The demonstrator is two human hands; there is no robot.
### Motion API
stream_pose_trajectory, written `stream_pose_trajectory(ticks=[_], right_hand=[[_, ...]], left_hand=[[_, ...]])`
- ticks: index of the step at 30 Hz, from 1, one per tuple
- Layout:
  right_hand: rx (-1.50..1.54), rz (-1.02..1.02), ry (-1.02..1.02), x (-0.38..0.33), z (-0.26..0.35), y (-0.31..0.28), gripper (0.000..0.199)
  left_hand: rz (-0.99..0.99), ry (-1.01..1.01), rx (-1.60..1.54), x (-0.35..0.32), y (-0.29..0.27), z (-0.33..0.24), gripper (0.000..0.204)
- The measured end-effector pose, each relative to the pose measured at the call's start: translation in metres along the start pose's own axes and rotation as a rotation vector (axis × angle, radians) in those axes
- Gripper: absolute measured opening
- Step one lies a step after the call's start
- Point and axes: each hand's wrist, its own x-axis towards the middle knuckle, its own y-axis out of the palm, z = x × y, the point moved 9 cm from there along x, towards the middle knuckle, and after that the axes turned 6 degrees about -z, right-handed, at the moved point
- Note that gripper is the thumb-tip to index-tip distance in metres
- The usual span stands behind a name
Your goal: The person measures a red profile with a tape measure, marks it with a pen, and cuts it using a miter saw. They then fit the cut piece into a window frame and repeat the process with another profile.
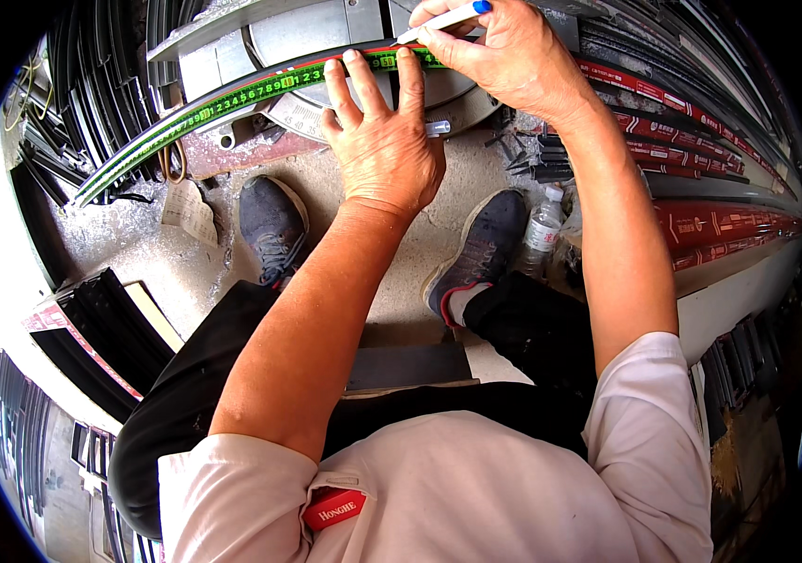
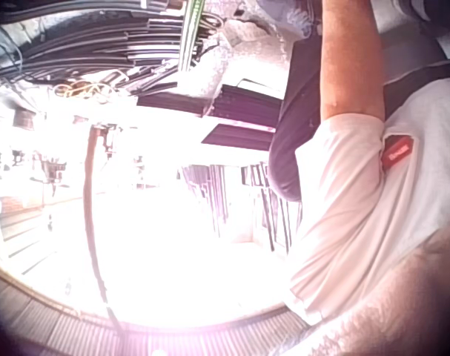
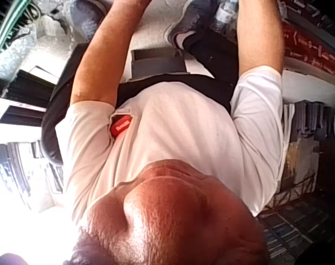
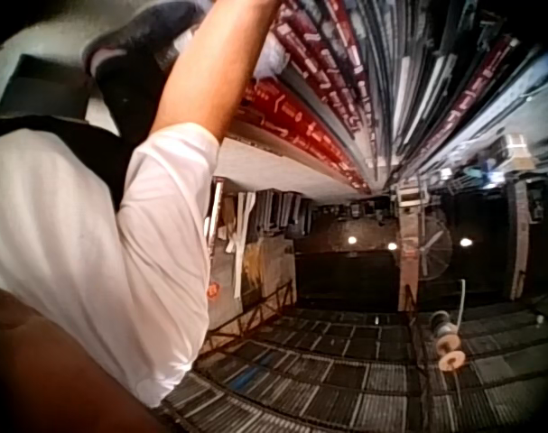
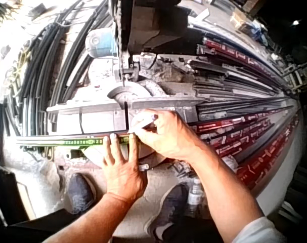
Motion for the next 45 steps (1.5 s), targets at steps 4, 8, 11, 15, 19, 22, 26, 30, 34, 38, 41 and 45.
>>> stream_pose_trajectory(ticks=[4, 8, 11, 15, 19, 22, 26, 30, 34, 38, 41, 45], right_hand=[[-0.012, 0.014, 0.033, 0.001, 0.000, 0.001, 0.011], [-0.003, 0.009, 0.022, 0.001, 0.001, 0.000, 0.011], [0.015, -0.006, 0.030, 0.001, -0.001, 0.000, 0.011], [0.098, -0.067, 0.015, 0.000, -0.001, -0.002, 0.010], [0.064, -0.190, -0.002, -0.007, 0.008, -0.012, 0.010], [0.036, -0.279, -0.102, -0.020, 0.011, -0.024, 0.008], [-0.040, -0.323, 0.111, -0.051, 0.017, -0.038, 0.011], [0.112, -0.330, 0.164, -0.077, 0.002, -0.037, 0.016], [0.213, -0.406, 0.246, -0.101, -0.012, -0.033, 0.007], [0.298, -0.401, 0.310, -0.114, -0.025, -0.021, 0.008], [0.290, -0.367, 0.356, -0.114, -0.033, -0.015, 0.009], [0.350, -0.351, 0.357, -0.115, -0.045, -0.003, 0.012]], left_hand=[[-0.007, 0.000, 0.004, 0.000, 0.000, 0.001, 0.099], [-0.018, 0.004, 0.004, 0.000, -0.001, 0.000, 0.098], [-0.010, -0.002, 0.011, 0.000, 0.000, 0.000, 0.097], [-0.005, -0.005, 0.008, 0.000, 0.000, 0.000, 0.095], [0.002, -0.008, 0.006, 0.000, 0.001, 0.001, 0.094], [-0.005, -0.003, -0.004, -0.001, 0.000, -0.001, 0.094], [-0.009, -0.004, -0.002, -0.001, 0.000, 0.000, 0.094], [-0.009, -0.006, -0.007, -0.002, -0.002, 0.002, 0.095], [-0.016, 0.005, 0.014, -0.002, -0.001, 0.000, 0.093], [-0.011, 0.005, 0.031, -0.002, 0.000, 0.000, 0.093], [-0.018, 0.011, 0.026, -0.002, -0.002, 0.000, 0.093], [-0.039, 0.020, 0.021, -0.003, -0.002, 0.000, 0.093]])
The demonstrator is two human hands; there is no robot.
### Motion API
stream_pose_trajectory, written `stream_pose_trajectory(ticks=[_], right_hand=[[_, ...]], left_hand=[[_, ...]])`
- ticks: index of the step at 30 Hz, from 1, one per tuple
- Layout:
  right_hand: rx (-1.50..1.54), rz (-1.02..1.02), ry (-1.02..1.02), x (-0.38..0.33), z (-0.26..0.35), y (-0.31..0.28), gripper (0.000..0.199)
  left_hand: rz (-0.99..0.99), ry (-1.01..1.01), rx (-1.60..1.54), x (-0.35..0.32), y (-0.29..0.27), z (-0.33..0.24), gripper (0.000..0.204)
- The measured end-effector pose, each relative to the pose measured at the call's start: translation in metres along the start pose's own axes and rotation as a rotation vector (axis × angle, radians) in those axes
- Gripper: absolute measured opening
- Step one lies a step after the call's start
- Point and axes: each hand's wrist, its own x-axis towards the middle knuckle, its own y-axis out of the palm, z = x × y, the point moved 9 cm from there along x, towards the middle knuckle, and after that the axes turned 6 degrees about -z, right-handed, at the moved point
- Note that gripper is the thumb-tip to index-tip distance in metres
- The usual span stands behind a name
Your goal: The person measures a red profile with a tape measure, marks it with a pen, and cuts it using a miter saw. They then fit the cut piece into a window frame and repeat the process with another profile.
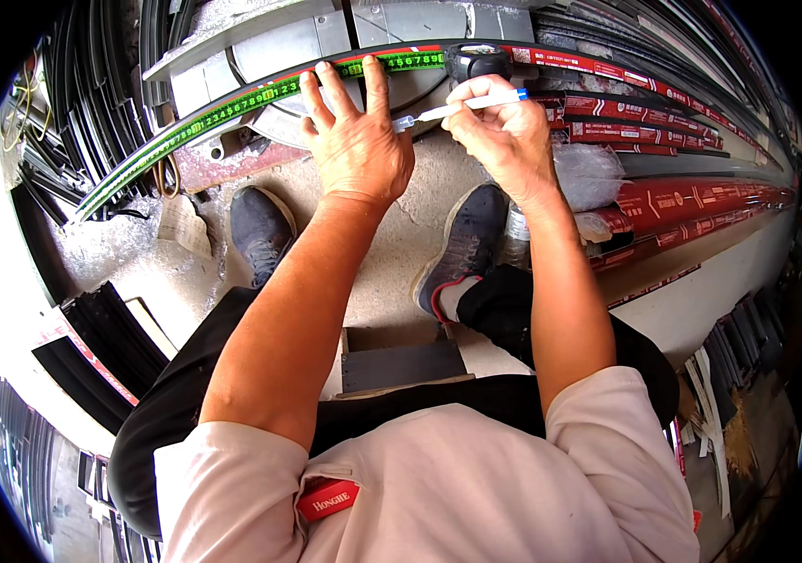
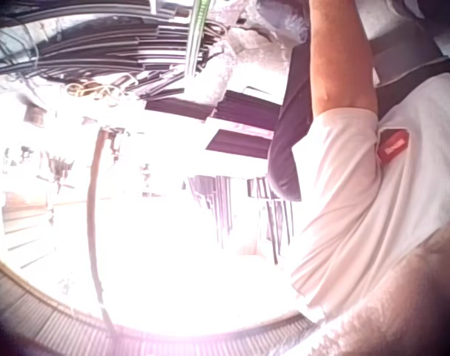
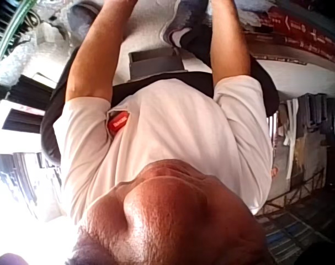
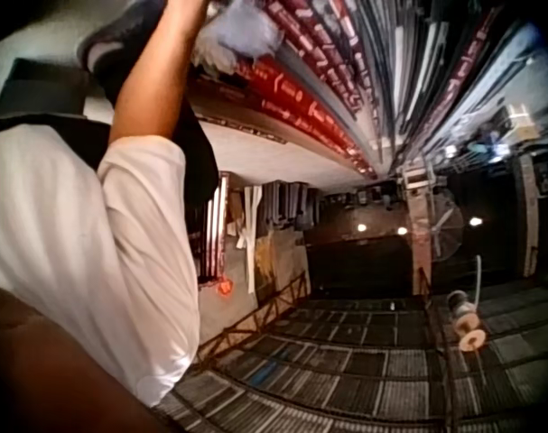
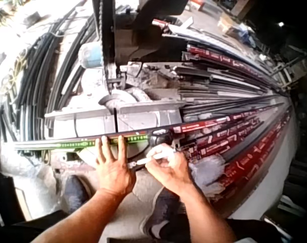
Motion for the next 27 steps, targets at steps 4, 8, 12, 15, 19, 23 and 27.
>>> stream_pose_trajectory(ticks=[4, 8, 12, 15, 19, 23, 27], right_hand=[[-0.008, 0.065, -0.006, -0.003, -0.017, 0.016, 0.016], [0.068, 0.031, 0.035, -0.005, -0.030, 0.027, 0.017], [0.196, -0.038, 0.131, -0.009, -0.041, 0.031, 0.019], [0.268, -0.102, 0.218, -0.012, -0.048, 0.035, 0.021], [0.248, -0.177, 0.257, -0.015, -0.055, 0.037, 0.022], [0.346, -0.313, 0.261, -0.022, -0.071, 0.019, 0.023], [0.529, -0.483, 0.242, -0.040, -0.092, -0.021, 0.024]], left_hand=[[0.010, -0.001, -0.017, 0.000, -0.001, -0.001, 0.094], [0.026, 0.002, -0.005, 0.000, 0.002, 0.001, 0.093], [0.010, 0.009, 0.004, -0.002, 0.003, 0.001, 0.093], [0.028, 0.002, 0.024, -0.001, 0.004, 0.001, 0.095], [0.049, 0.005, 0.044, -0.001, 0.005, 0.001, 0.099], [0.046, 0.015, 0.035, 0.001, 0.002, -0.001, 0.100], [0.038, 0.005, 0.037, 0.001, 0.002, 0.002, 0.099]])
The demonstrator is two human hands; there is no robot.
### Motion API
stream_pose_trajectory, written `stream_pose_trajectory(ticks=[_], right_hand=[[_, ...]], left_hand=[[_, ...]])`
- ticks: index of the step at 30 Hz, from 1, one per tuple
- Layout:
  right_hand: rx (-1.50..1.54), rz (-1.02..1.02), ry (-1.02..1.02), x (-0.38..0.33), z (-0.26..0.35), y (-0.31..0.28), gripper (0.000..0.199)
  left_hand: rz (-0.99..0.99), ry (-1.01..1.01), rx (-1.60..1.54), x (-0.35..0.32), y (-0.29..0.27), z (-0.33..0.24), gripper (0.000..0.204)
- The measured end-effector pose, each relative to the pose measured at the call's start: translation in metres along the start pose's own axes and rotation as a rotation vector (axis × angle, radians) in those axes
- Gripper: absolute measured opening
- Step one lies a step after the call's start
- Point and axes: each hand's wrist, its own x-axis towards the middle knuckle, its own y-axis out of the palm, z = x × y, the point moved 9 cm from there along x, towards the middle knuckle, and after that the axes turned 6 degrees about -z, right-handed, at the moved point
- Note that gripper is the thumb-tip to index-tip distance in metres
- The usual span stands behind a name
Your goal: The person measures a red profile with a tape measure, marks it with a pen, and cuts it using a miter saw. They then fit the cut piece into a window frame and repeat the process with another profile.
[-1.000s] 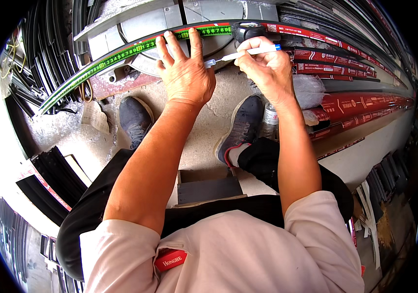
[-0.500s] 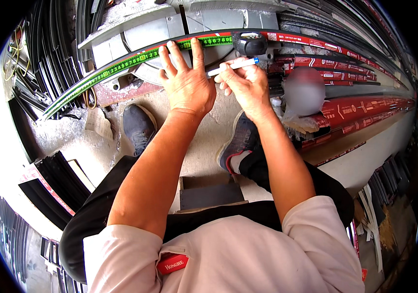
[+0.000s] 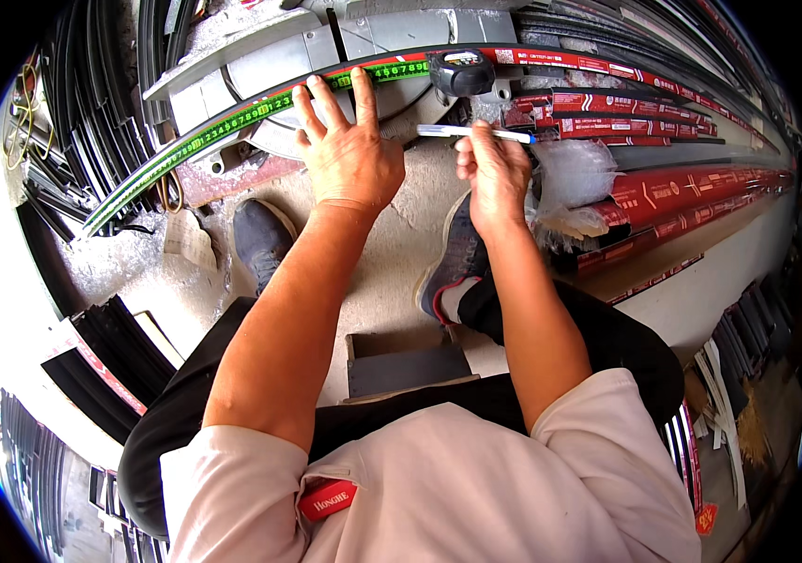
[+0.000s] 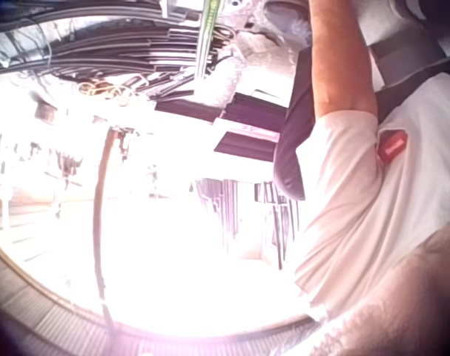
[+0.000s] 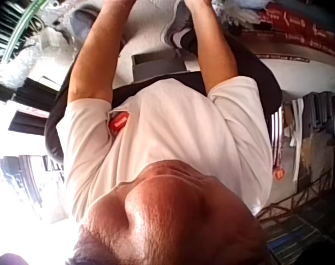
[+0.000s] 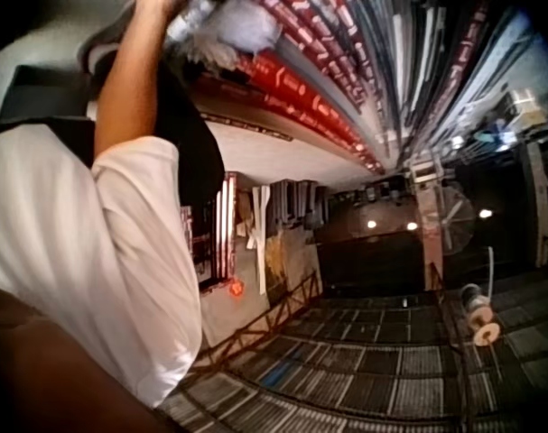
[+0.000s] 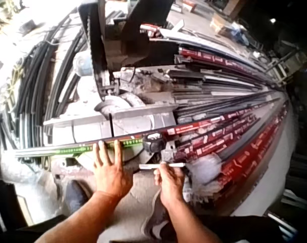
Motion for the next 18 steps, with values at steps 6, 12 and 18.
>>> stream_pose_trajectory(ticks=[6, 12, 18], right_hand=[[-0.260, -0.151, 0.024, 0.010, -0.051, -0.044, 0.023], [-0.805, 0.062, -0.483, -0.004, -0.072, -0.025, 0.015], [-1.004, 0.144, -0.725, -0.009, -0.049, 0.008, 0.019]], left_hand=[[-0.019, 0.018, -0.006, 0.000, 0.000, -0.001, 0.098], [-0.015, 0.040, -0.011, -0.001, 0.000, -0.003, 0.098], [0.017, 0.036, -0.006, 0.003, -0.004, -0.004, 0.097]])
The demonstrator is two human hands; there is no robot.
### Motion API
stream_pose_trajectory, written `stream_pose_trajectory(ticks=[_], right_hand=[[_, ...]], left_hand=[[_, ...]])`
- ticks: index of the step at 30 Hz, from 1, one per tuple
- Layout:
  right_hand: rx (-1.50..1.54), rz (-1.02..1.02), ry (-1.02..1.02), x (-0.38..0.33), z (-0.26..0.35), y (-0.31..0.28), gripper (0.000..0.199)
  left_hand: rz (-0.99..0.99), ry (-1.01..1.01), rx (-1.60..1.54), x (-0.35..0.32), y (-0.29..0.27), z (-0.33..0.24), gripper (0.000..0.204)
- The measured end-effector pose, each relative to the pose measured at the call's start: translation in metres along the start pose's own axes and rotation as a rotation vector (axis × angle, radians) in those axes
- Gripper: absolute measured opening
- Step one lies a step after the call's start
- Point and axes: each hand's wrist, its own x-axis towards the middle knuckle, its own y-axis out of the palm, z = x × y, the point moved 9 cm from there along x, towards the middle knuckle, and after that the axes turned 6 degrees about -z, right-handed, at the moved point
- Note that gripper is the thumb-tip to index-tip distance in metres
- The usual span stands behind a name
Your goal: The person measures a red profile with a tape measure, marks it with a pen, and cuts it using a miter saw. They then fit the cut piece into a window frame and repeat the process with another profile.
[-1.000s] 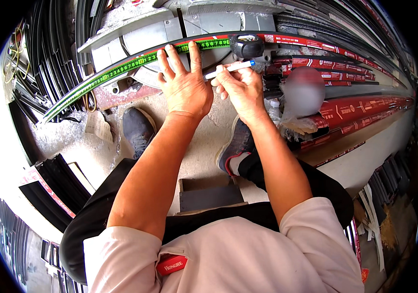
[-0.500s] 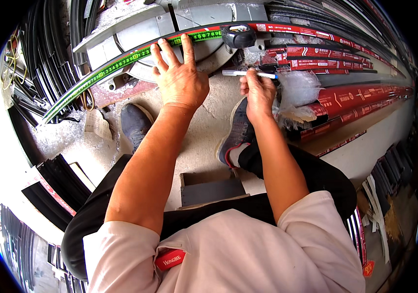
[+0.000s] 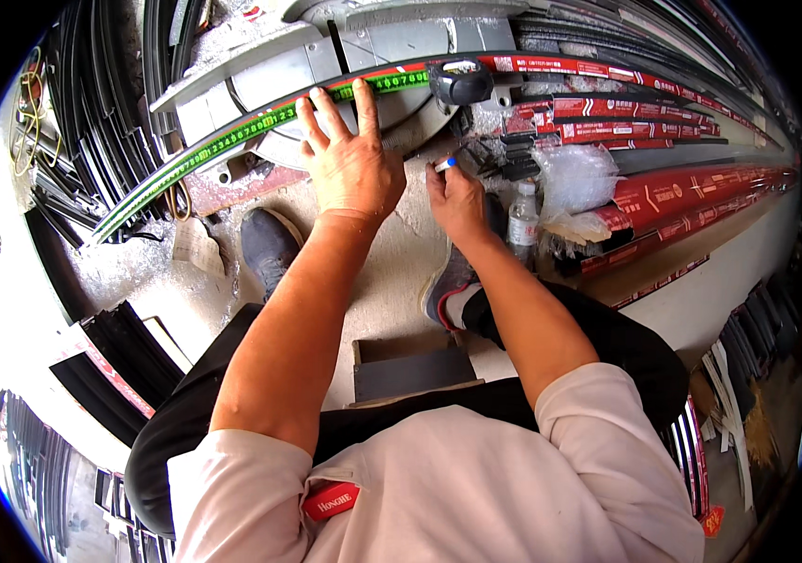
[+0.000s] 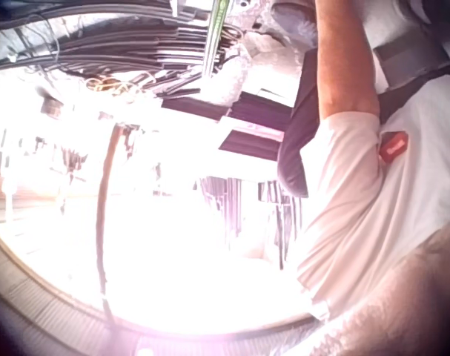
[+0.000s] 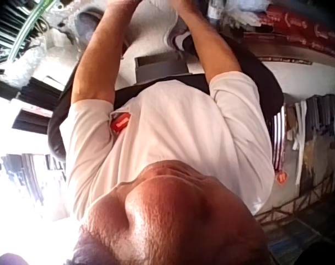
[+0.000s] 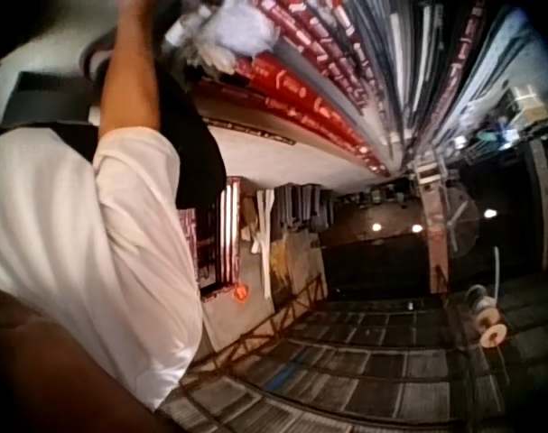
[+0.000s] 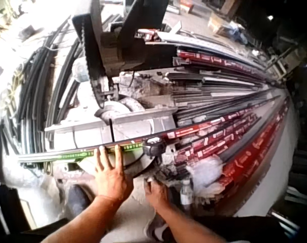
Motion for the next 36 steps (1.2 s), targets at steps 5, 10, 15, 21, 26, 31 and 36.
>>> stream_pose_trajectory(ticks=[5, 10, 15, 21, 26, 31, 36], right_hand=[[0.017, -0.022, 0.011, -0.010, 0.006, -0.005, 0.014], [0.151, -0.040, 0.295, -0.016, -0.020, 0.002, 0.013], [0.047, -0.005, 0.112, -0.014, -0.002, -0.001, 0.010], [0.085, -0.028, 0.021, -0.023, -0.002, -0.002, 0.008], [0.027, 0.081, 0.236, -0.021, -0.024, 0.008, 0.016], [0.664, 0.078, 0.780, -0.037, -0.052, 0.035, 0.033], [0.863, 0.164, 1.171, -0.063, -0.054, 0.062, 0.030]], left_hand=[[0.003, -0.019, -0.005, -0.002, 0.001, 0.002, 0.099], [0.010, -0.023, -0.010, -0.002, 0.003, 0.002, 0.100], [0.020, -0.029, -0.003, -0.002, 0.004, 0.003, 0.100], [0.016, -0.020, -0.002, -0.002, 0.004, 0.003, 0.099], [0.040, -0.044, -0.011, -0.002, 0.003, 0.003, 0.099], [0.026, -0.038, -0.016, -0.001, 0.003, 0.002, 0.099], [0.020, -0.036, -0.018, -0.002, 0.004, 0.004, 0.098]])
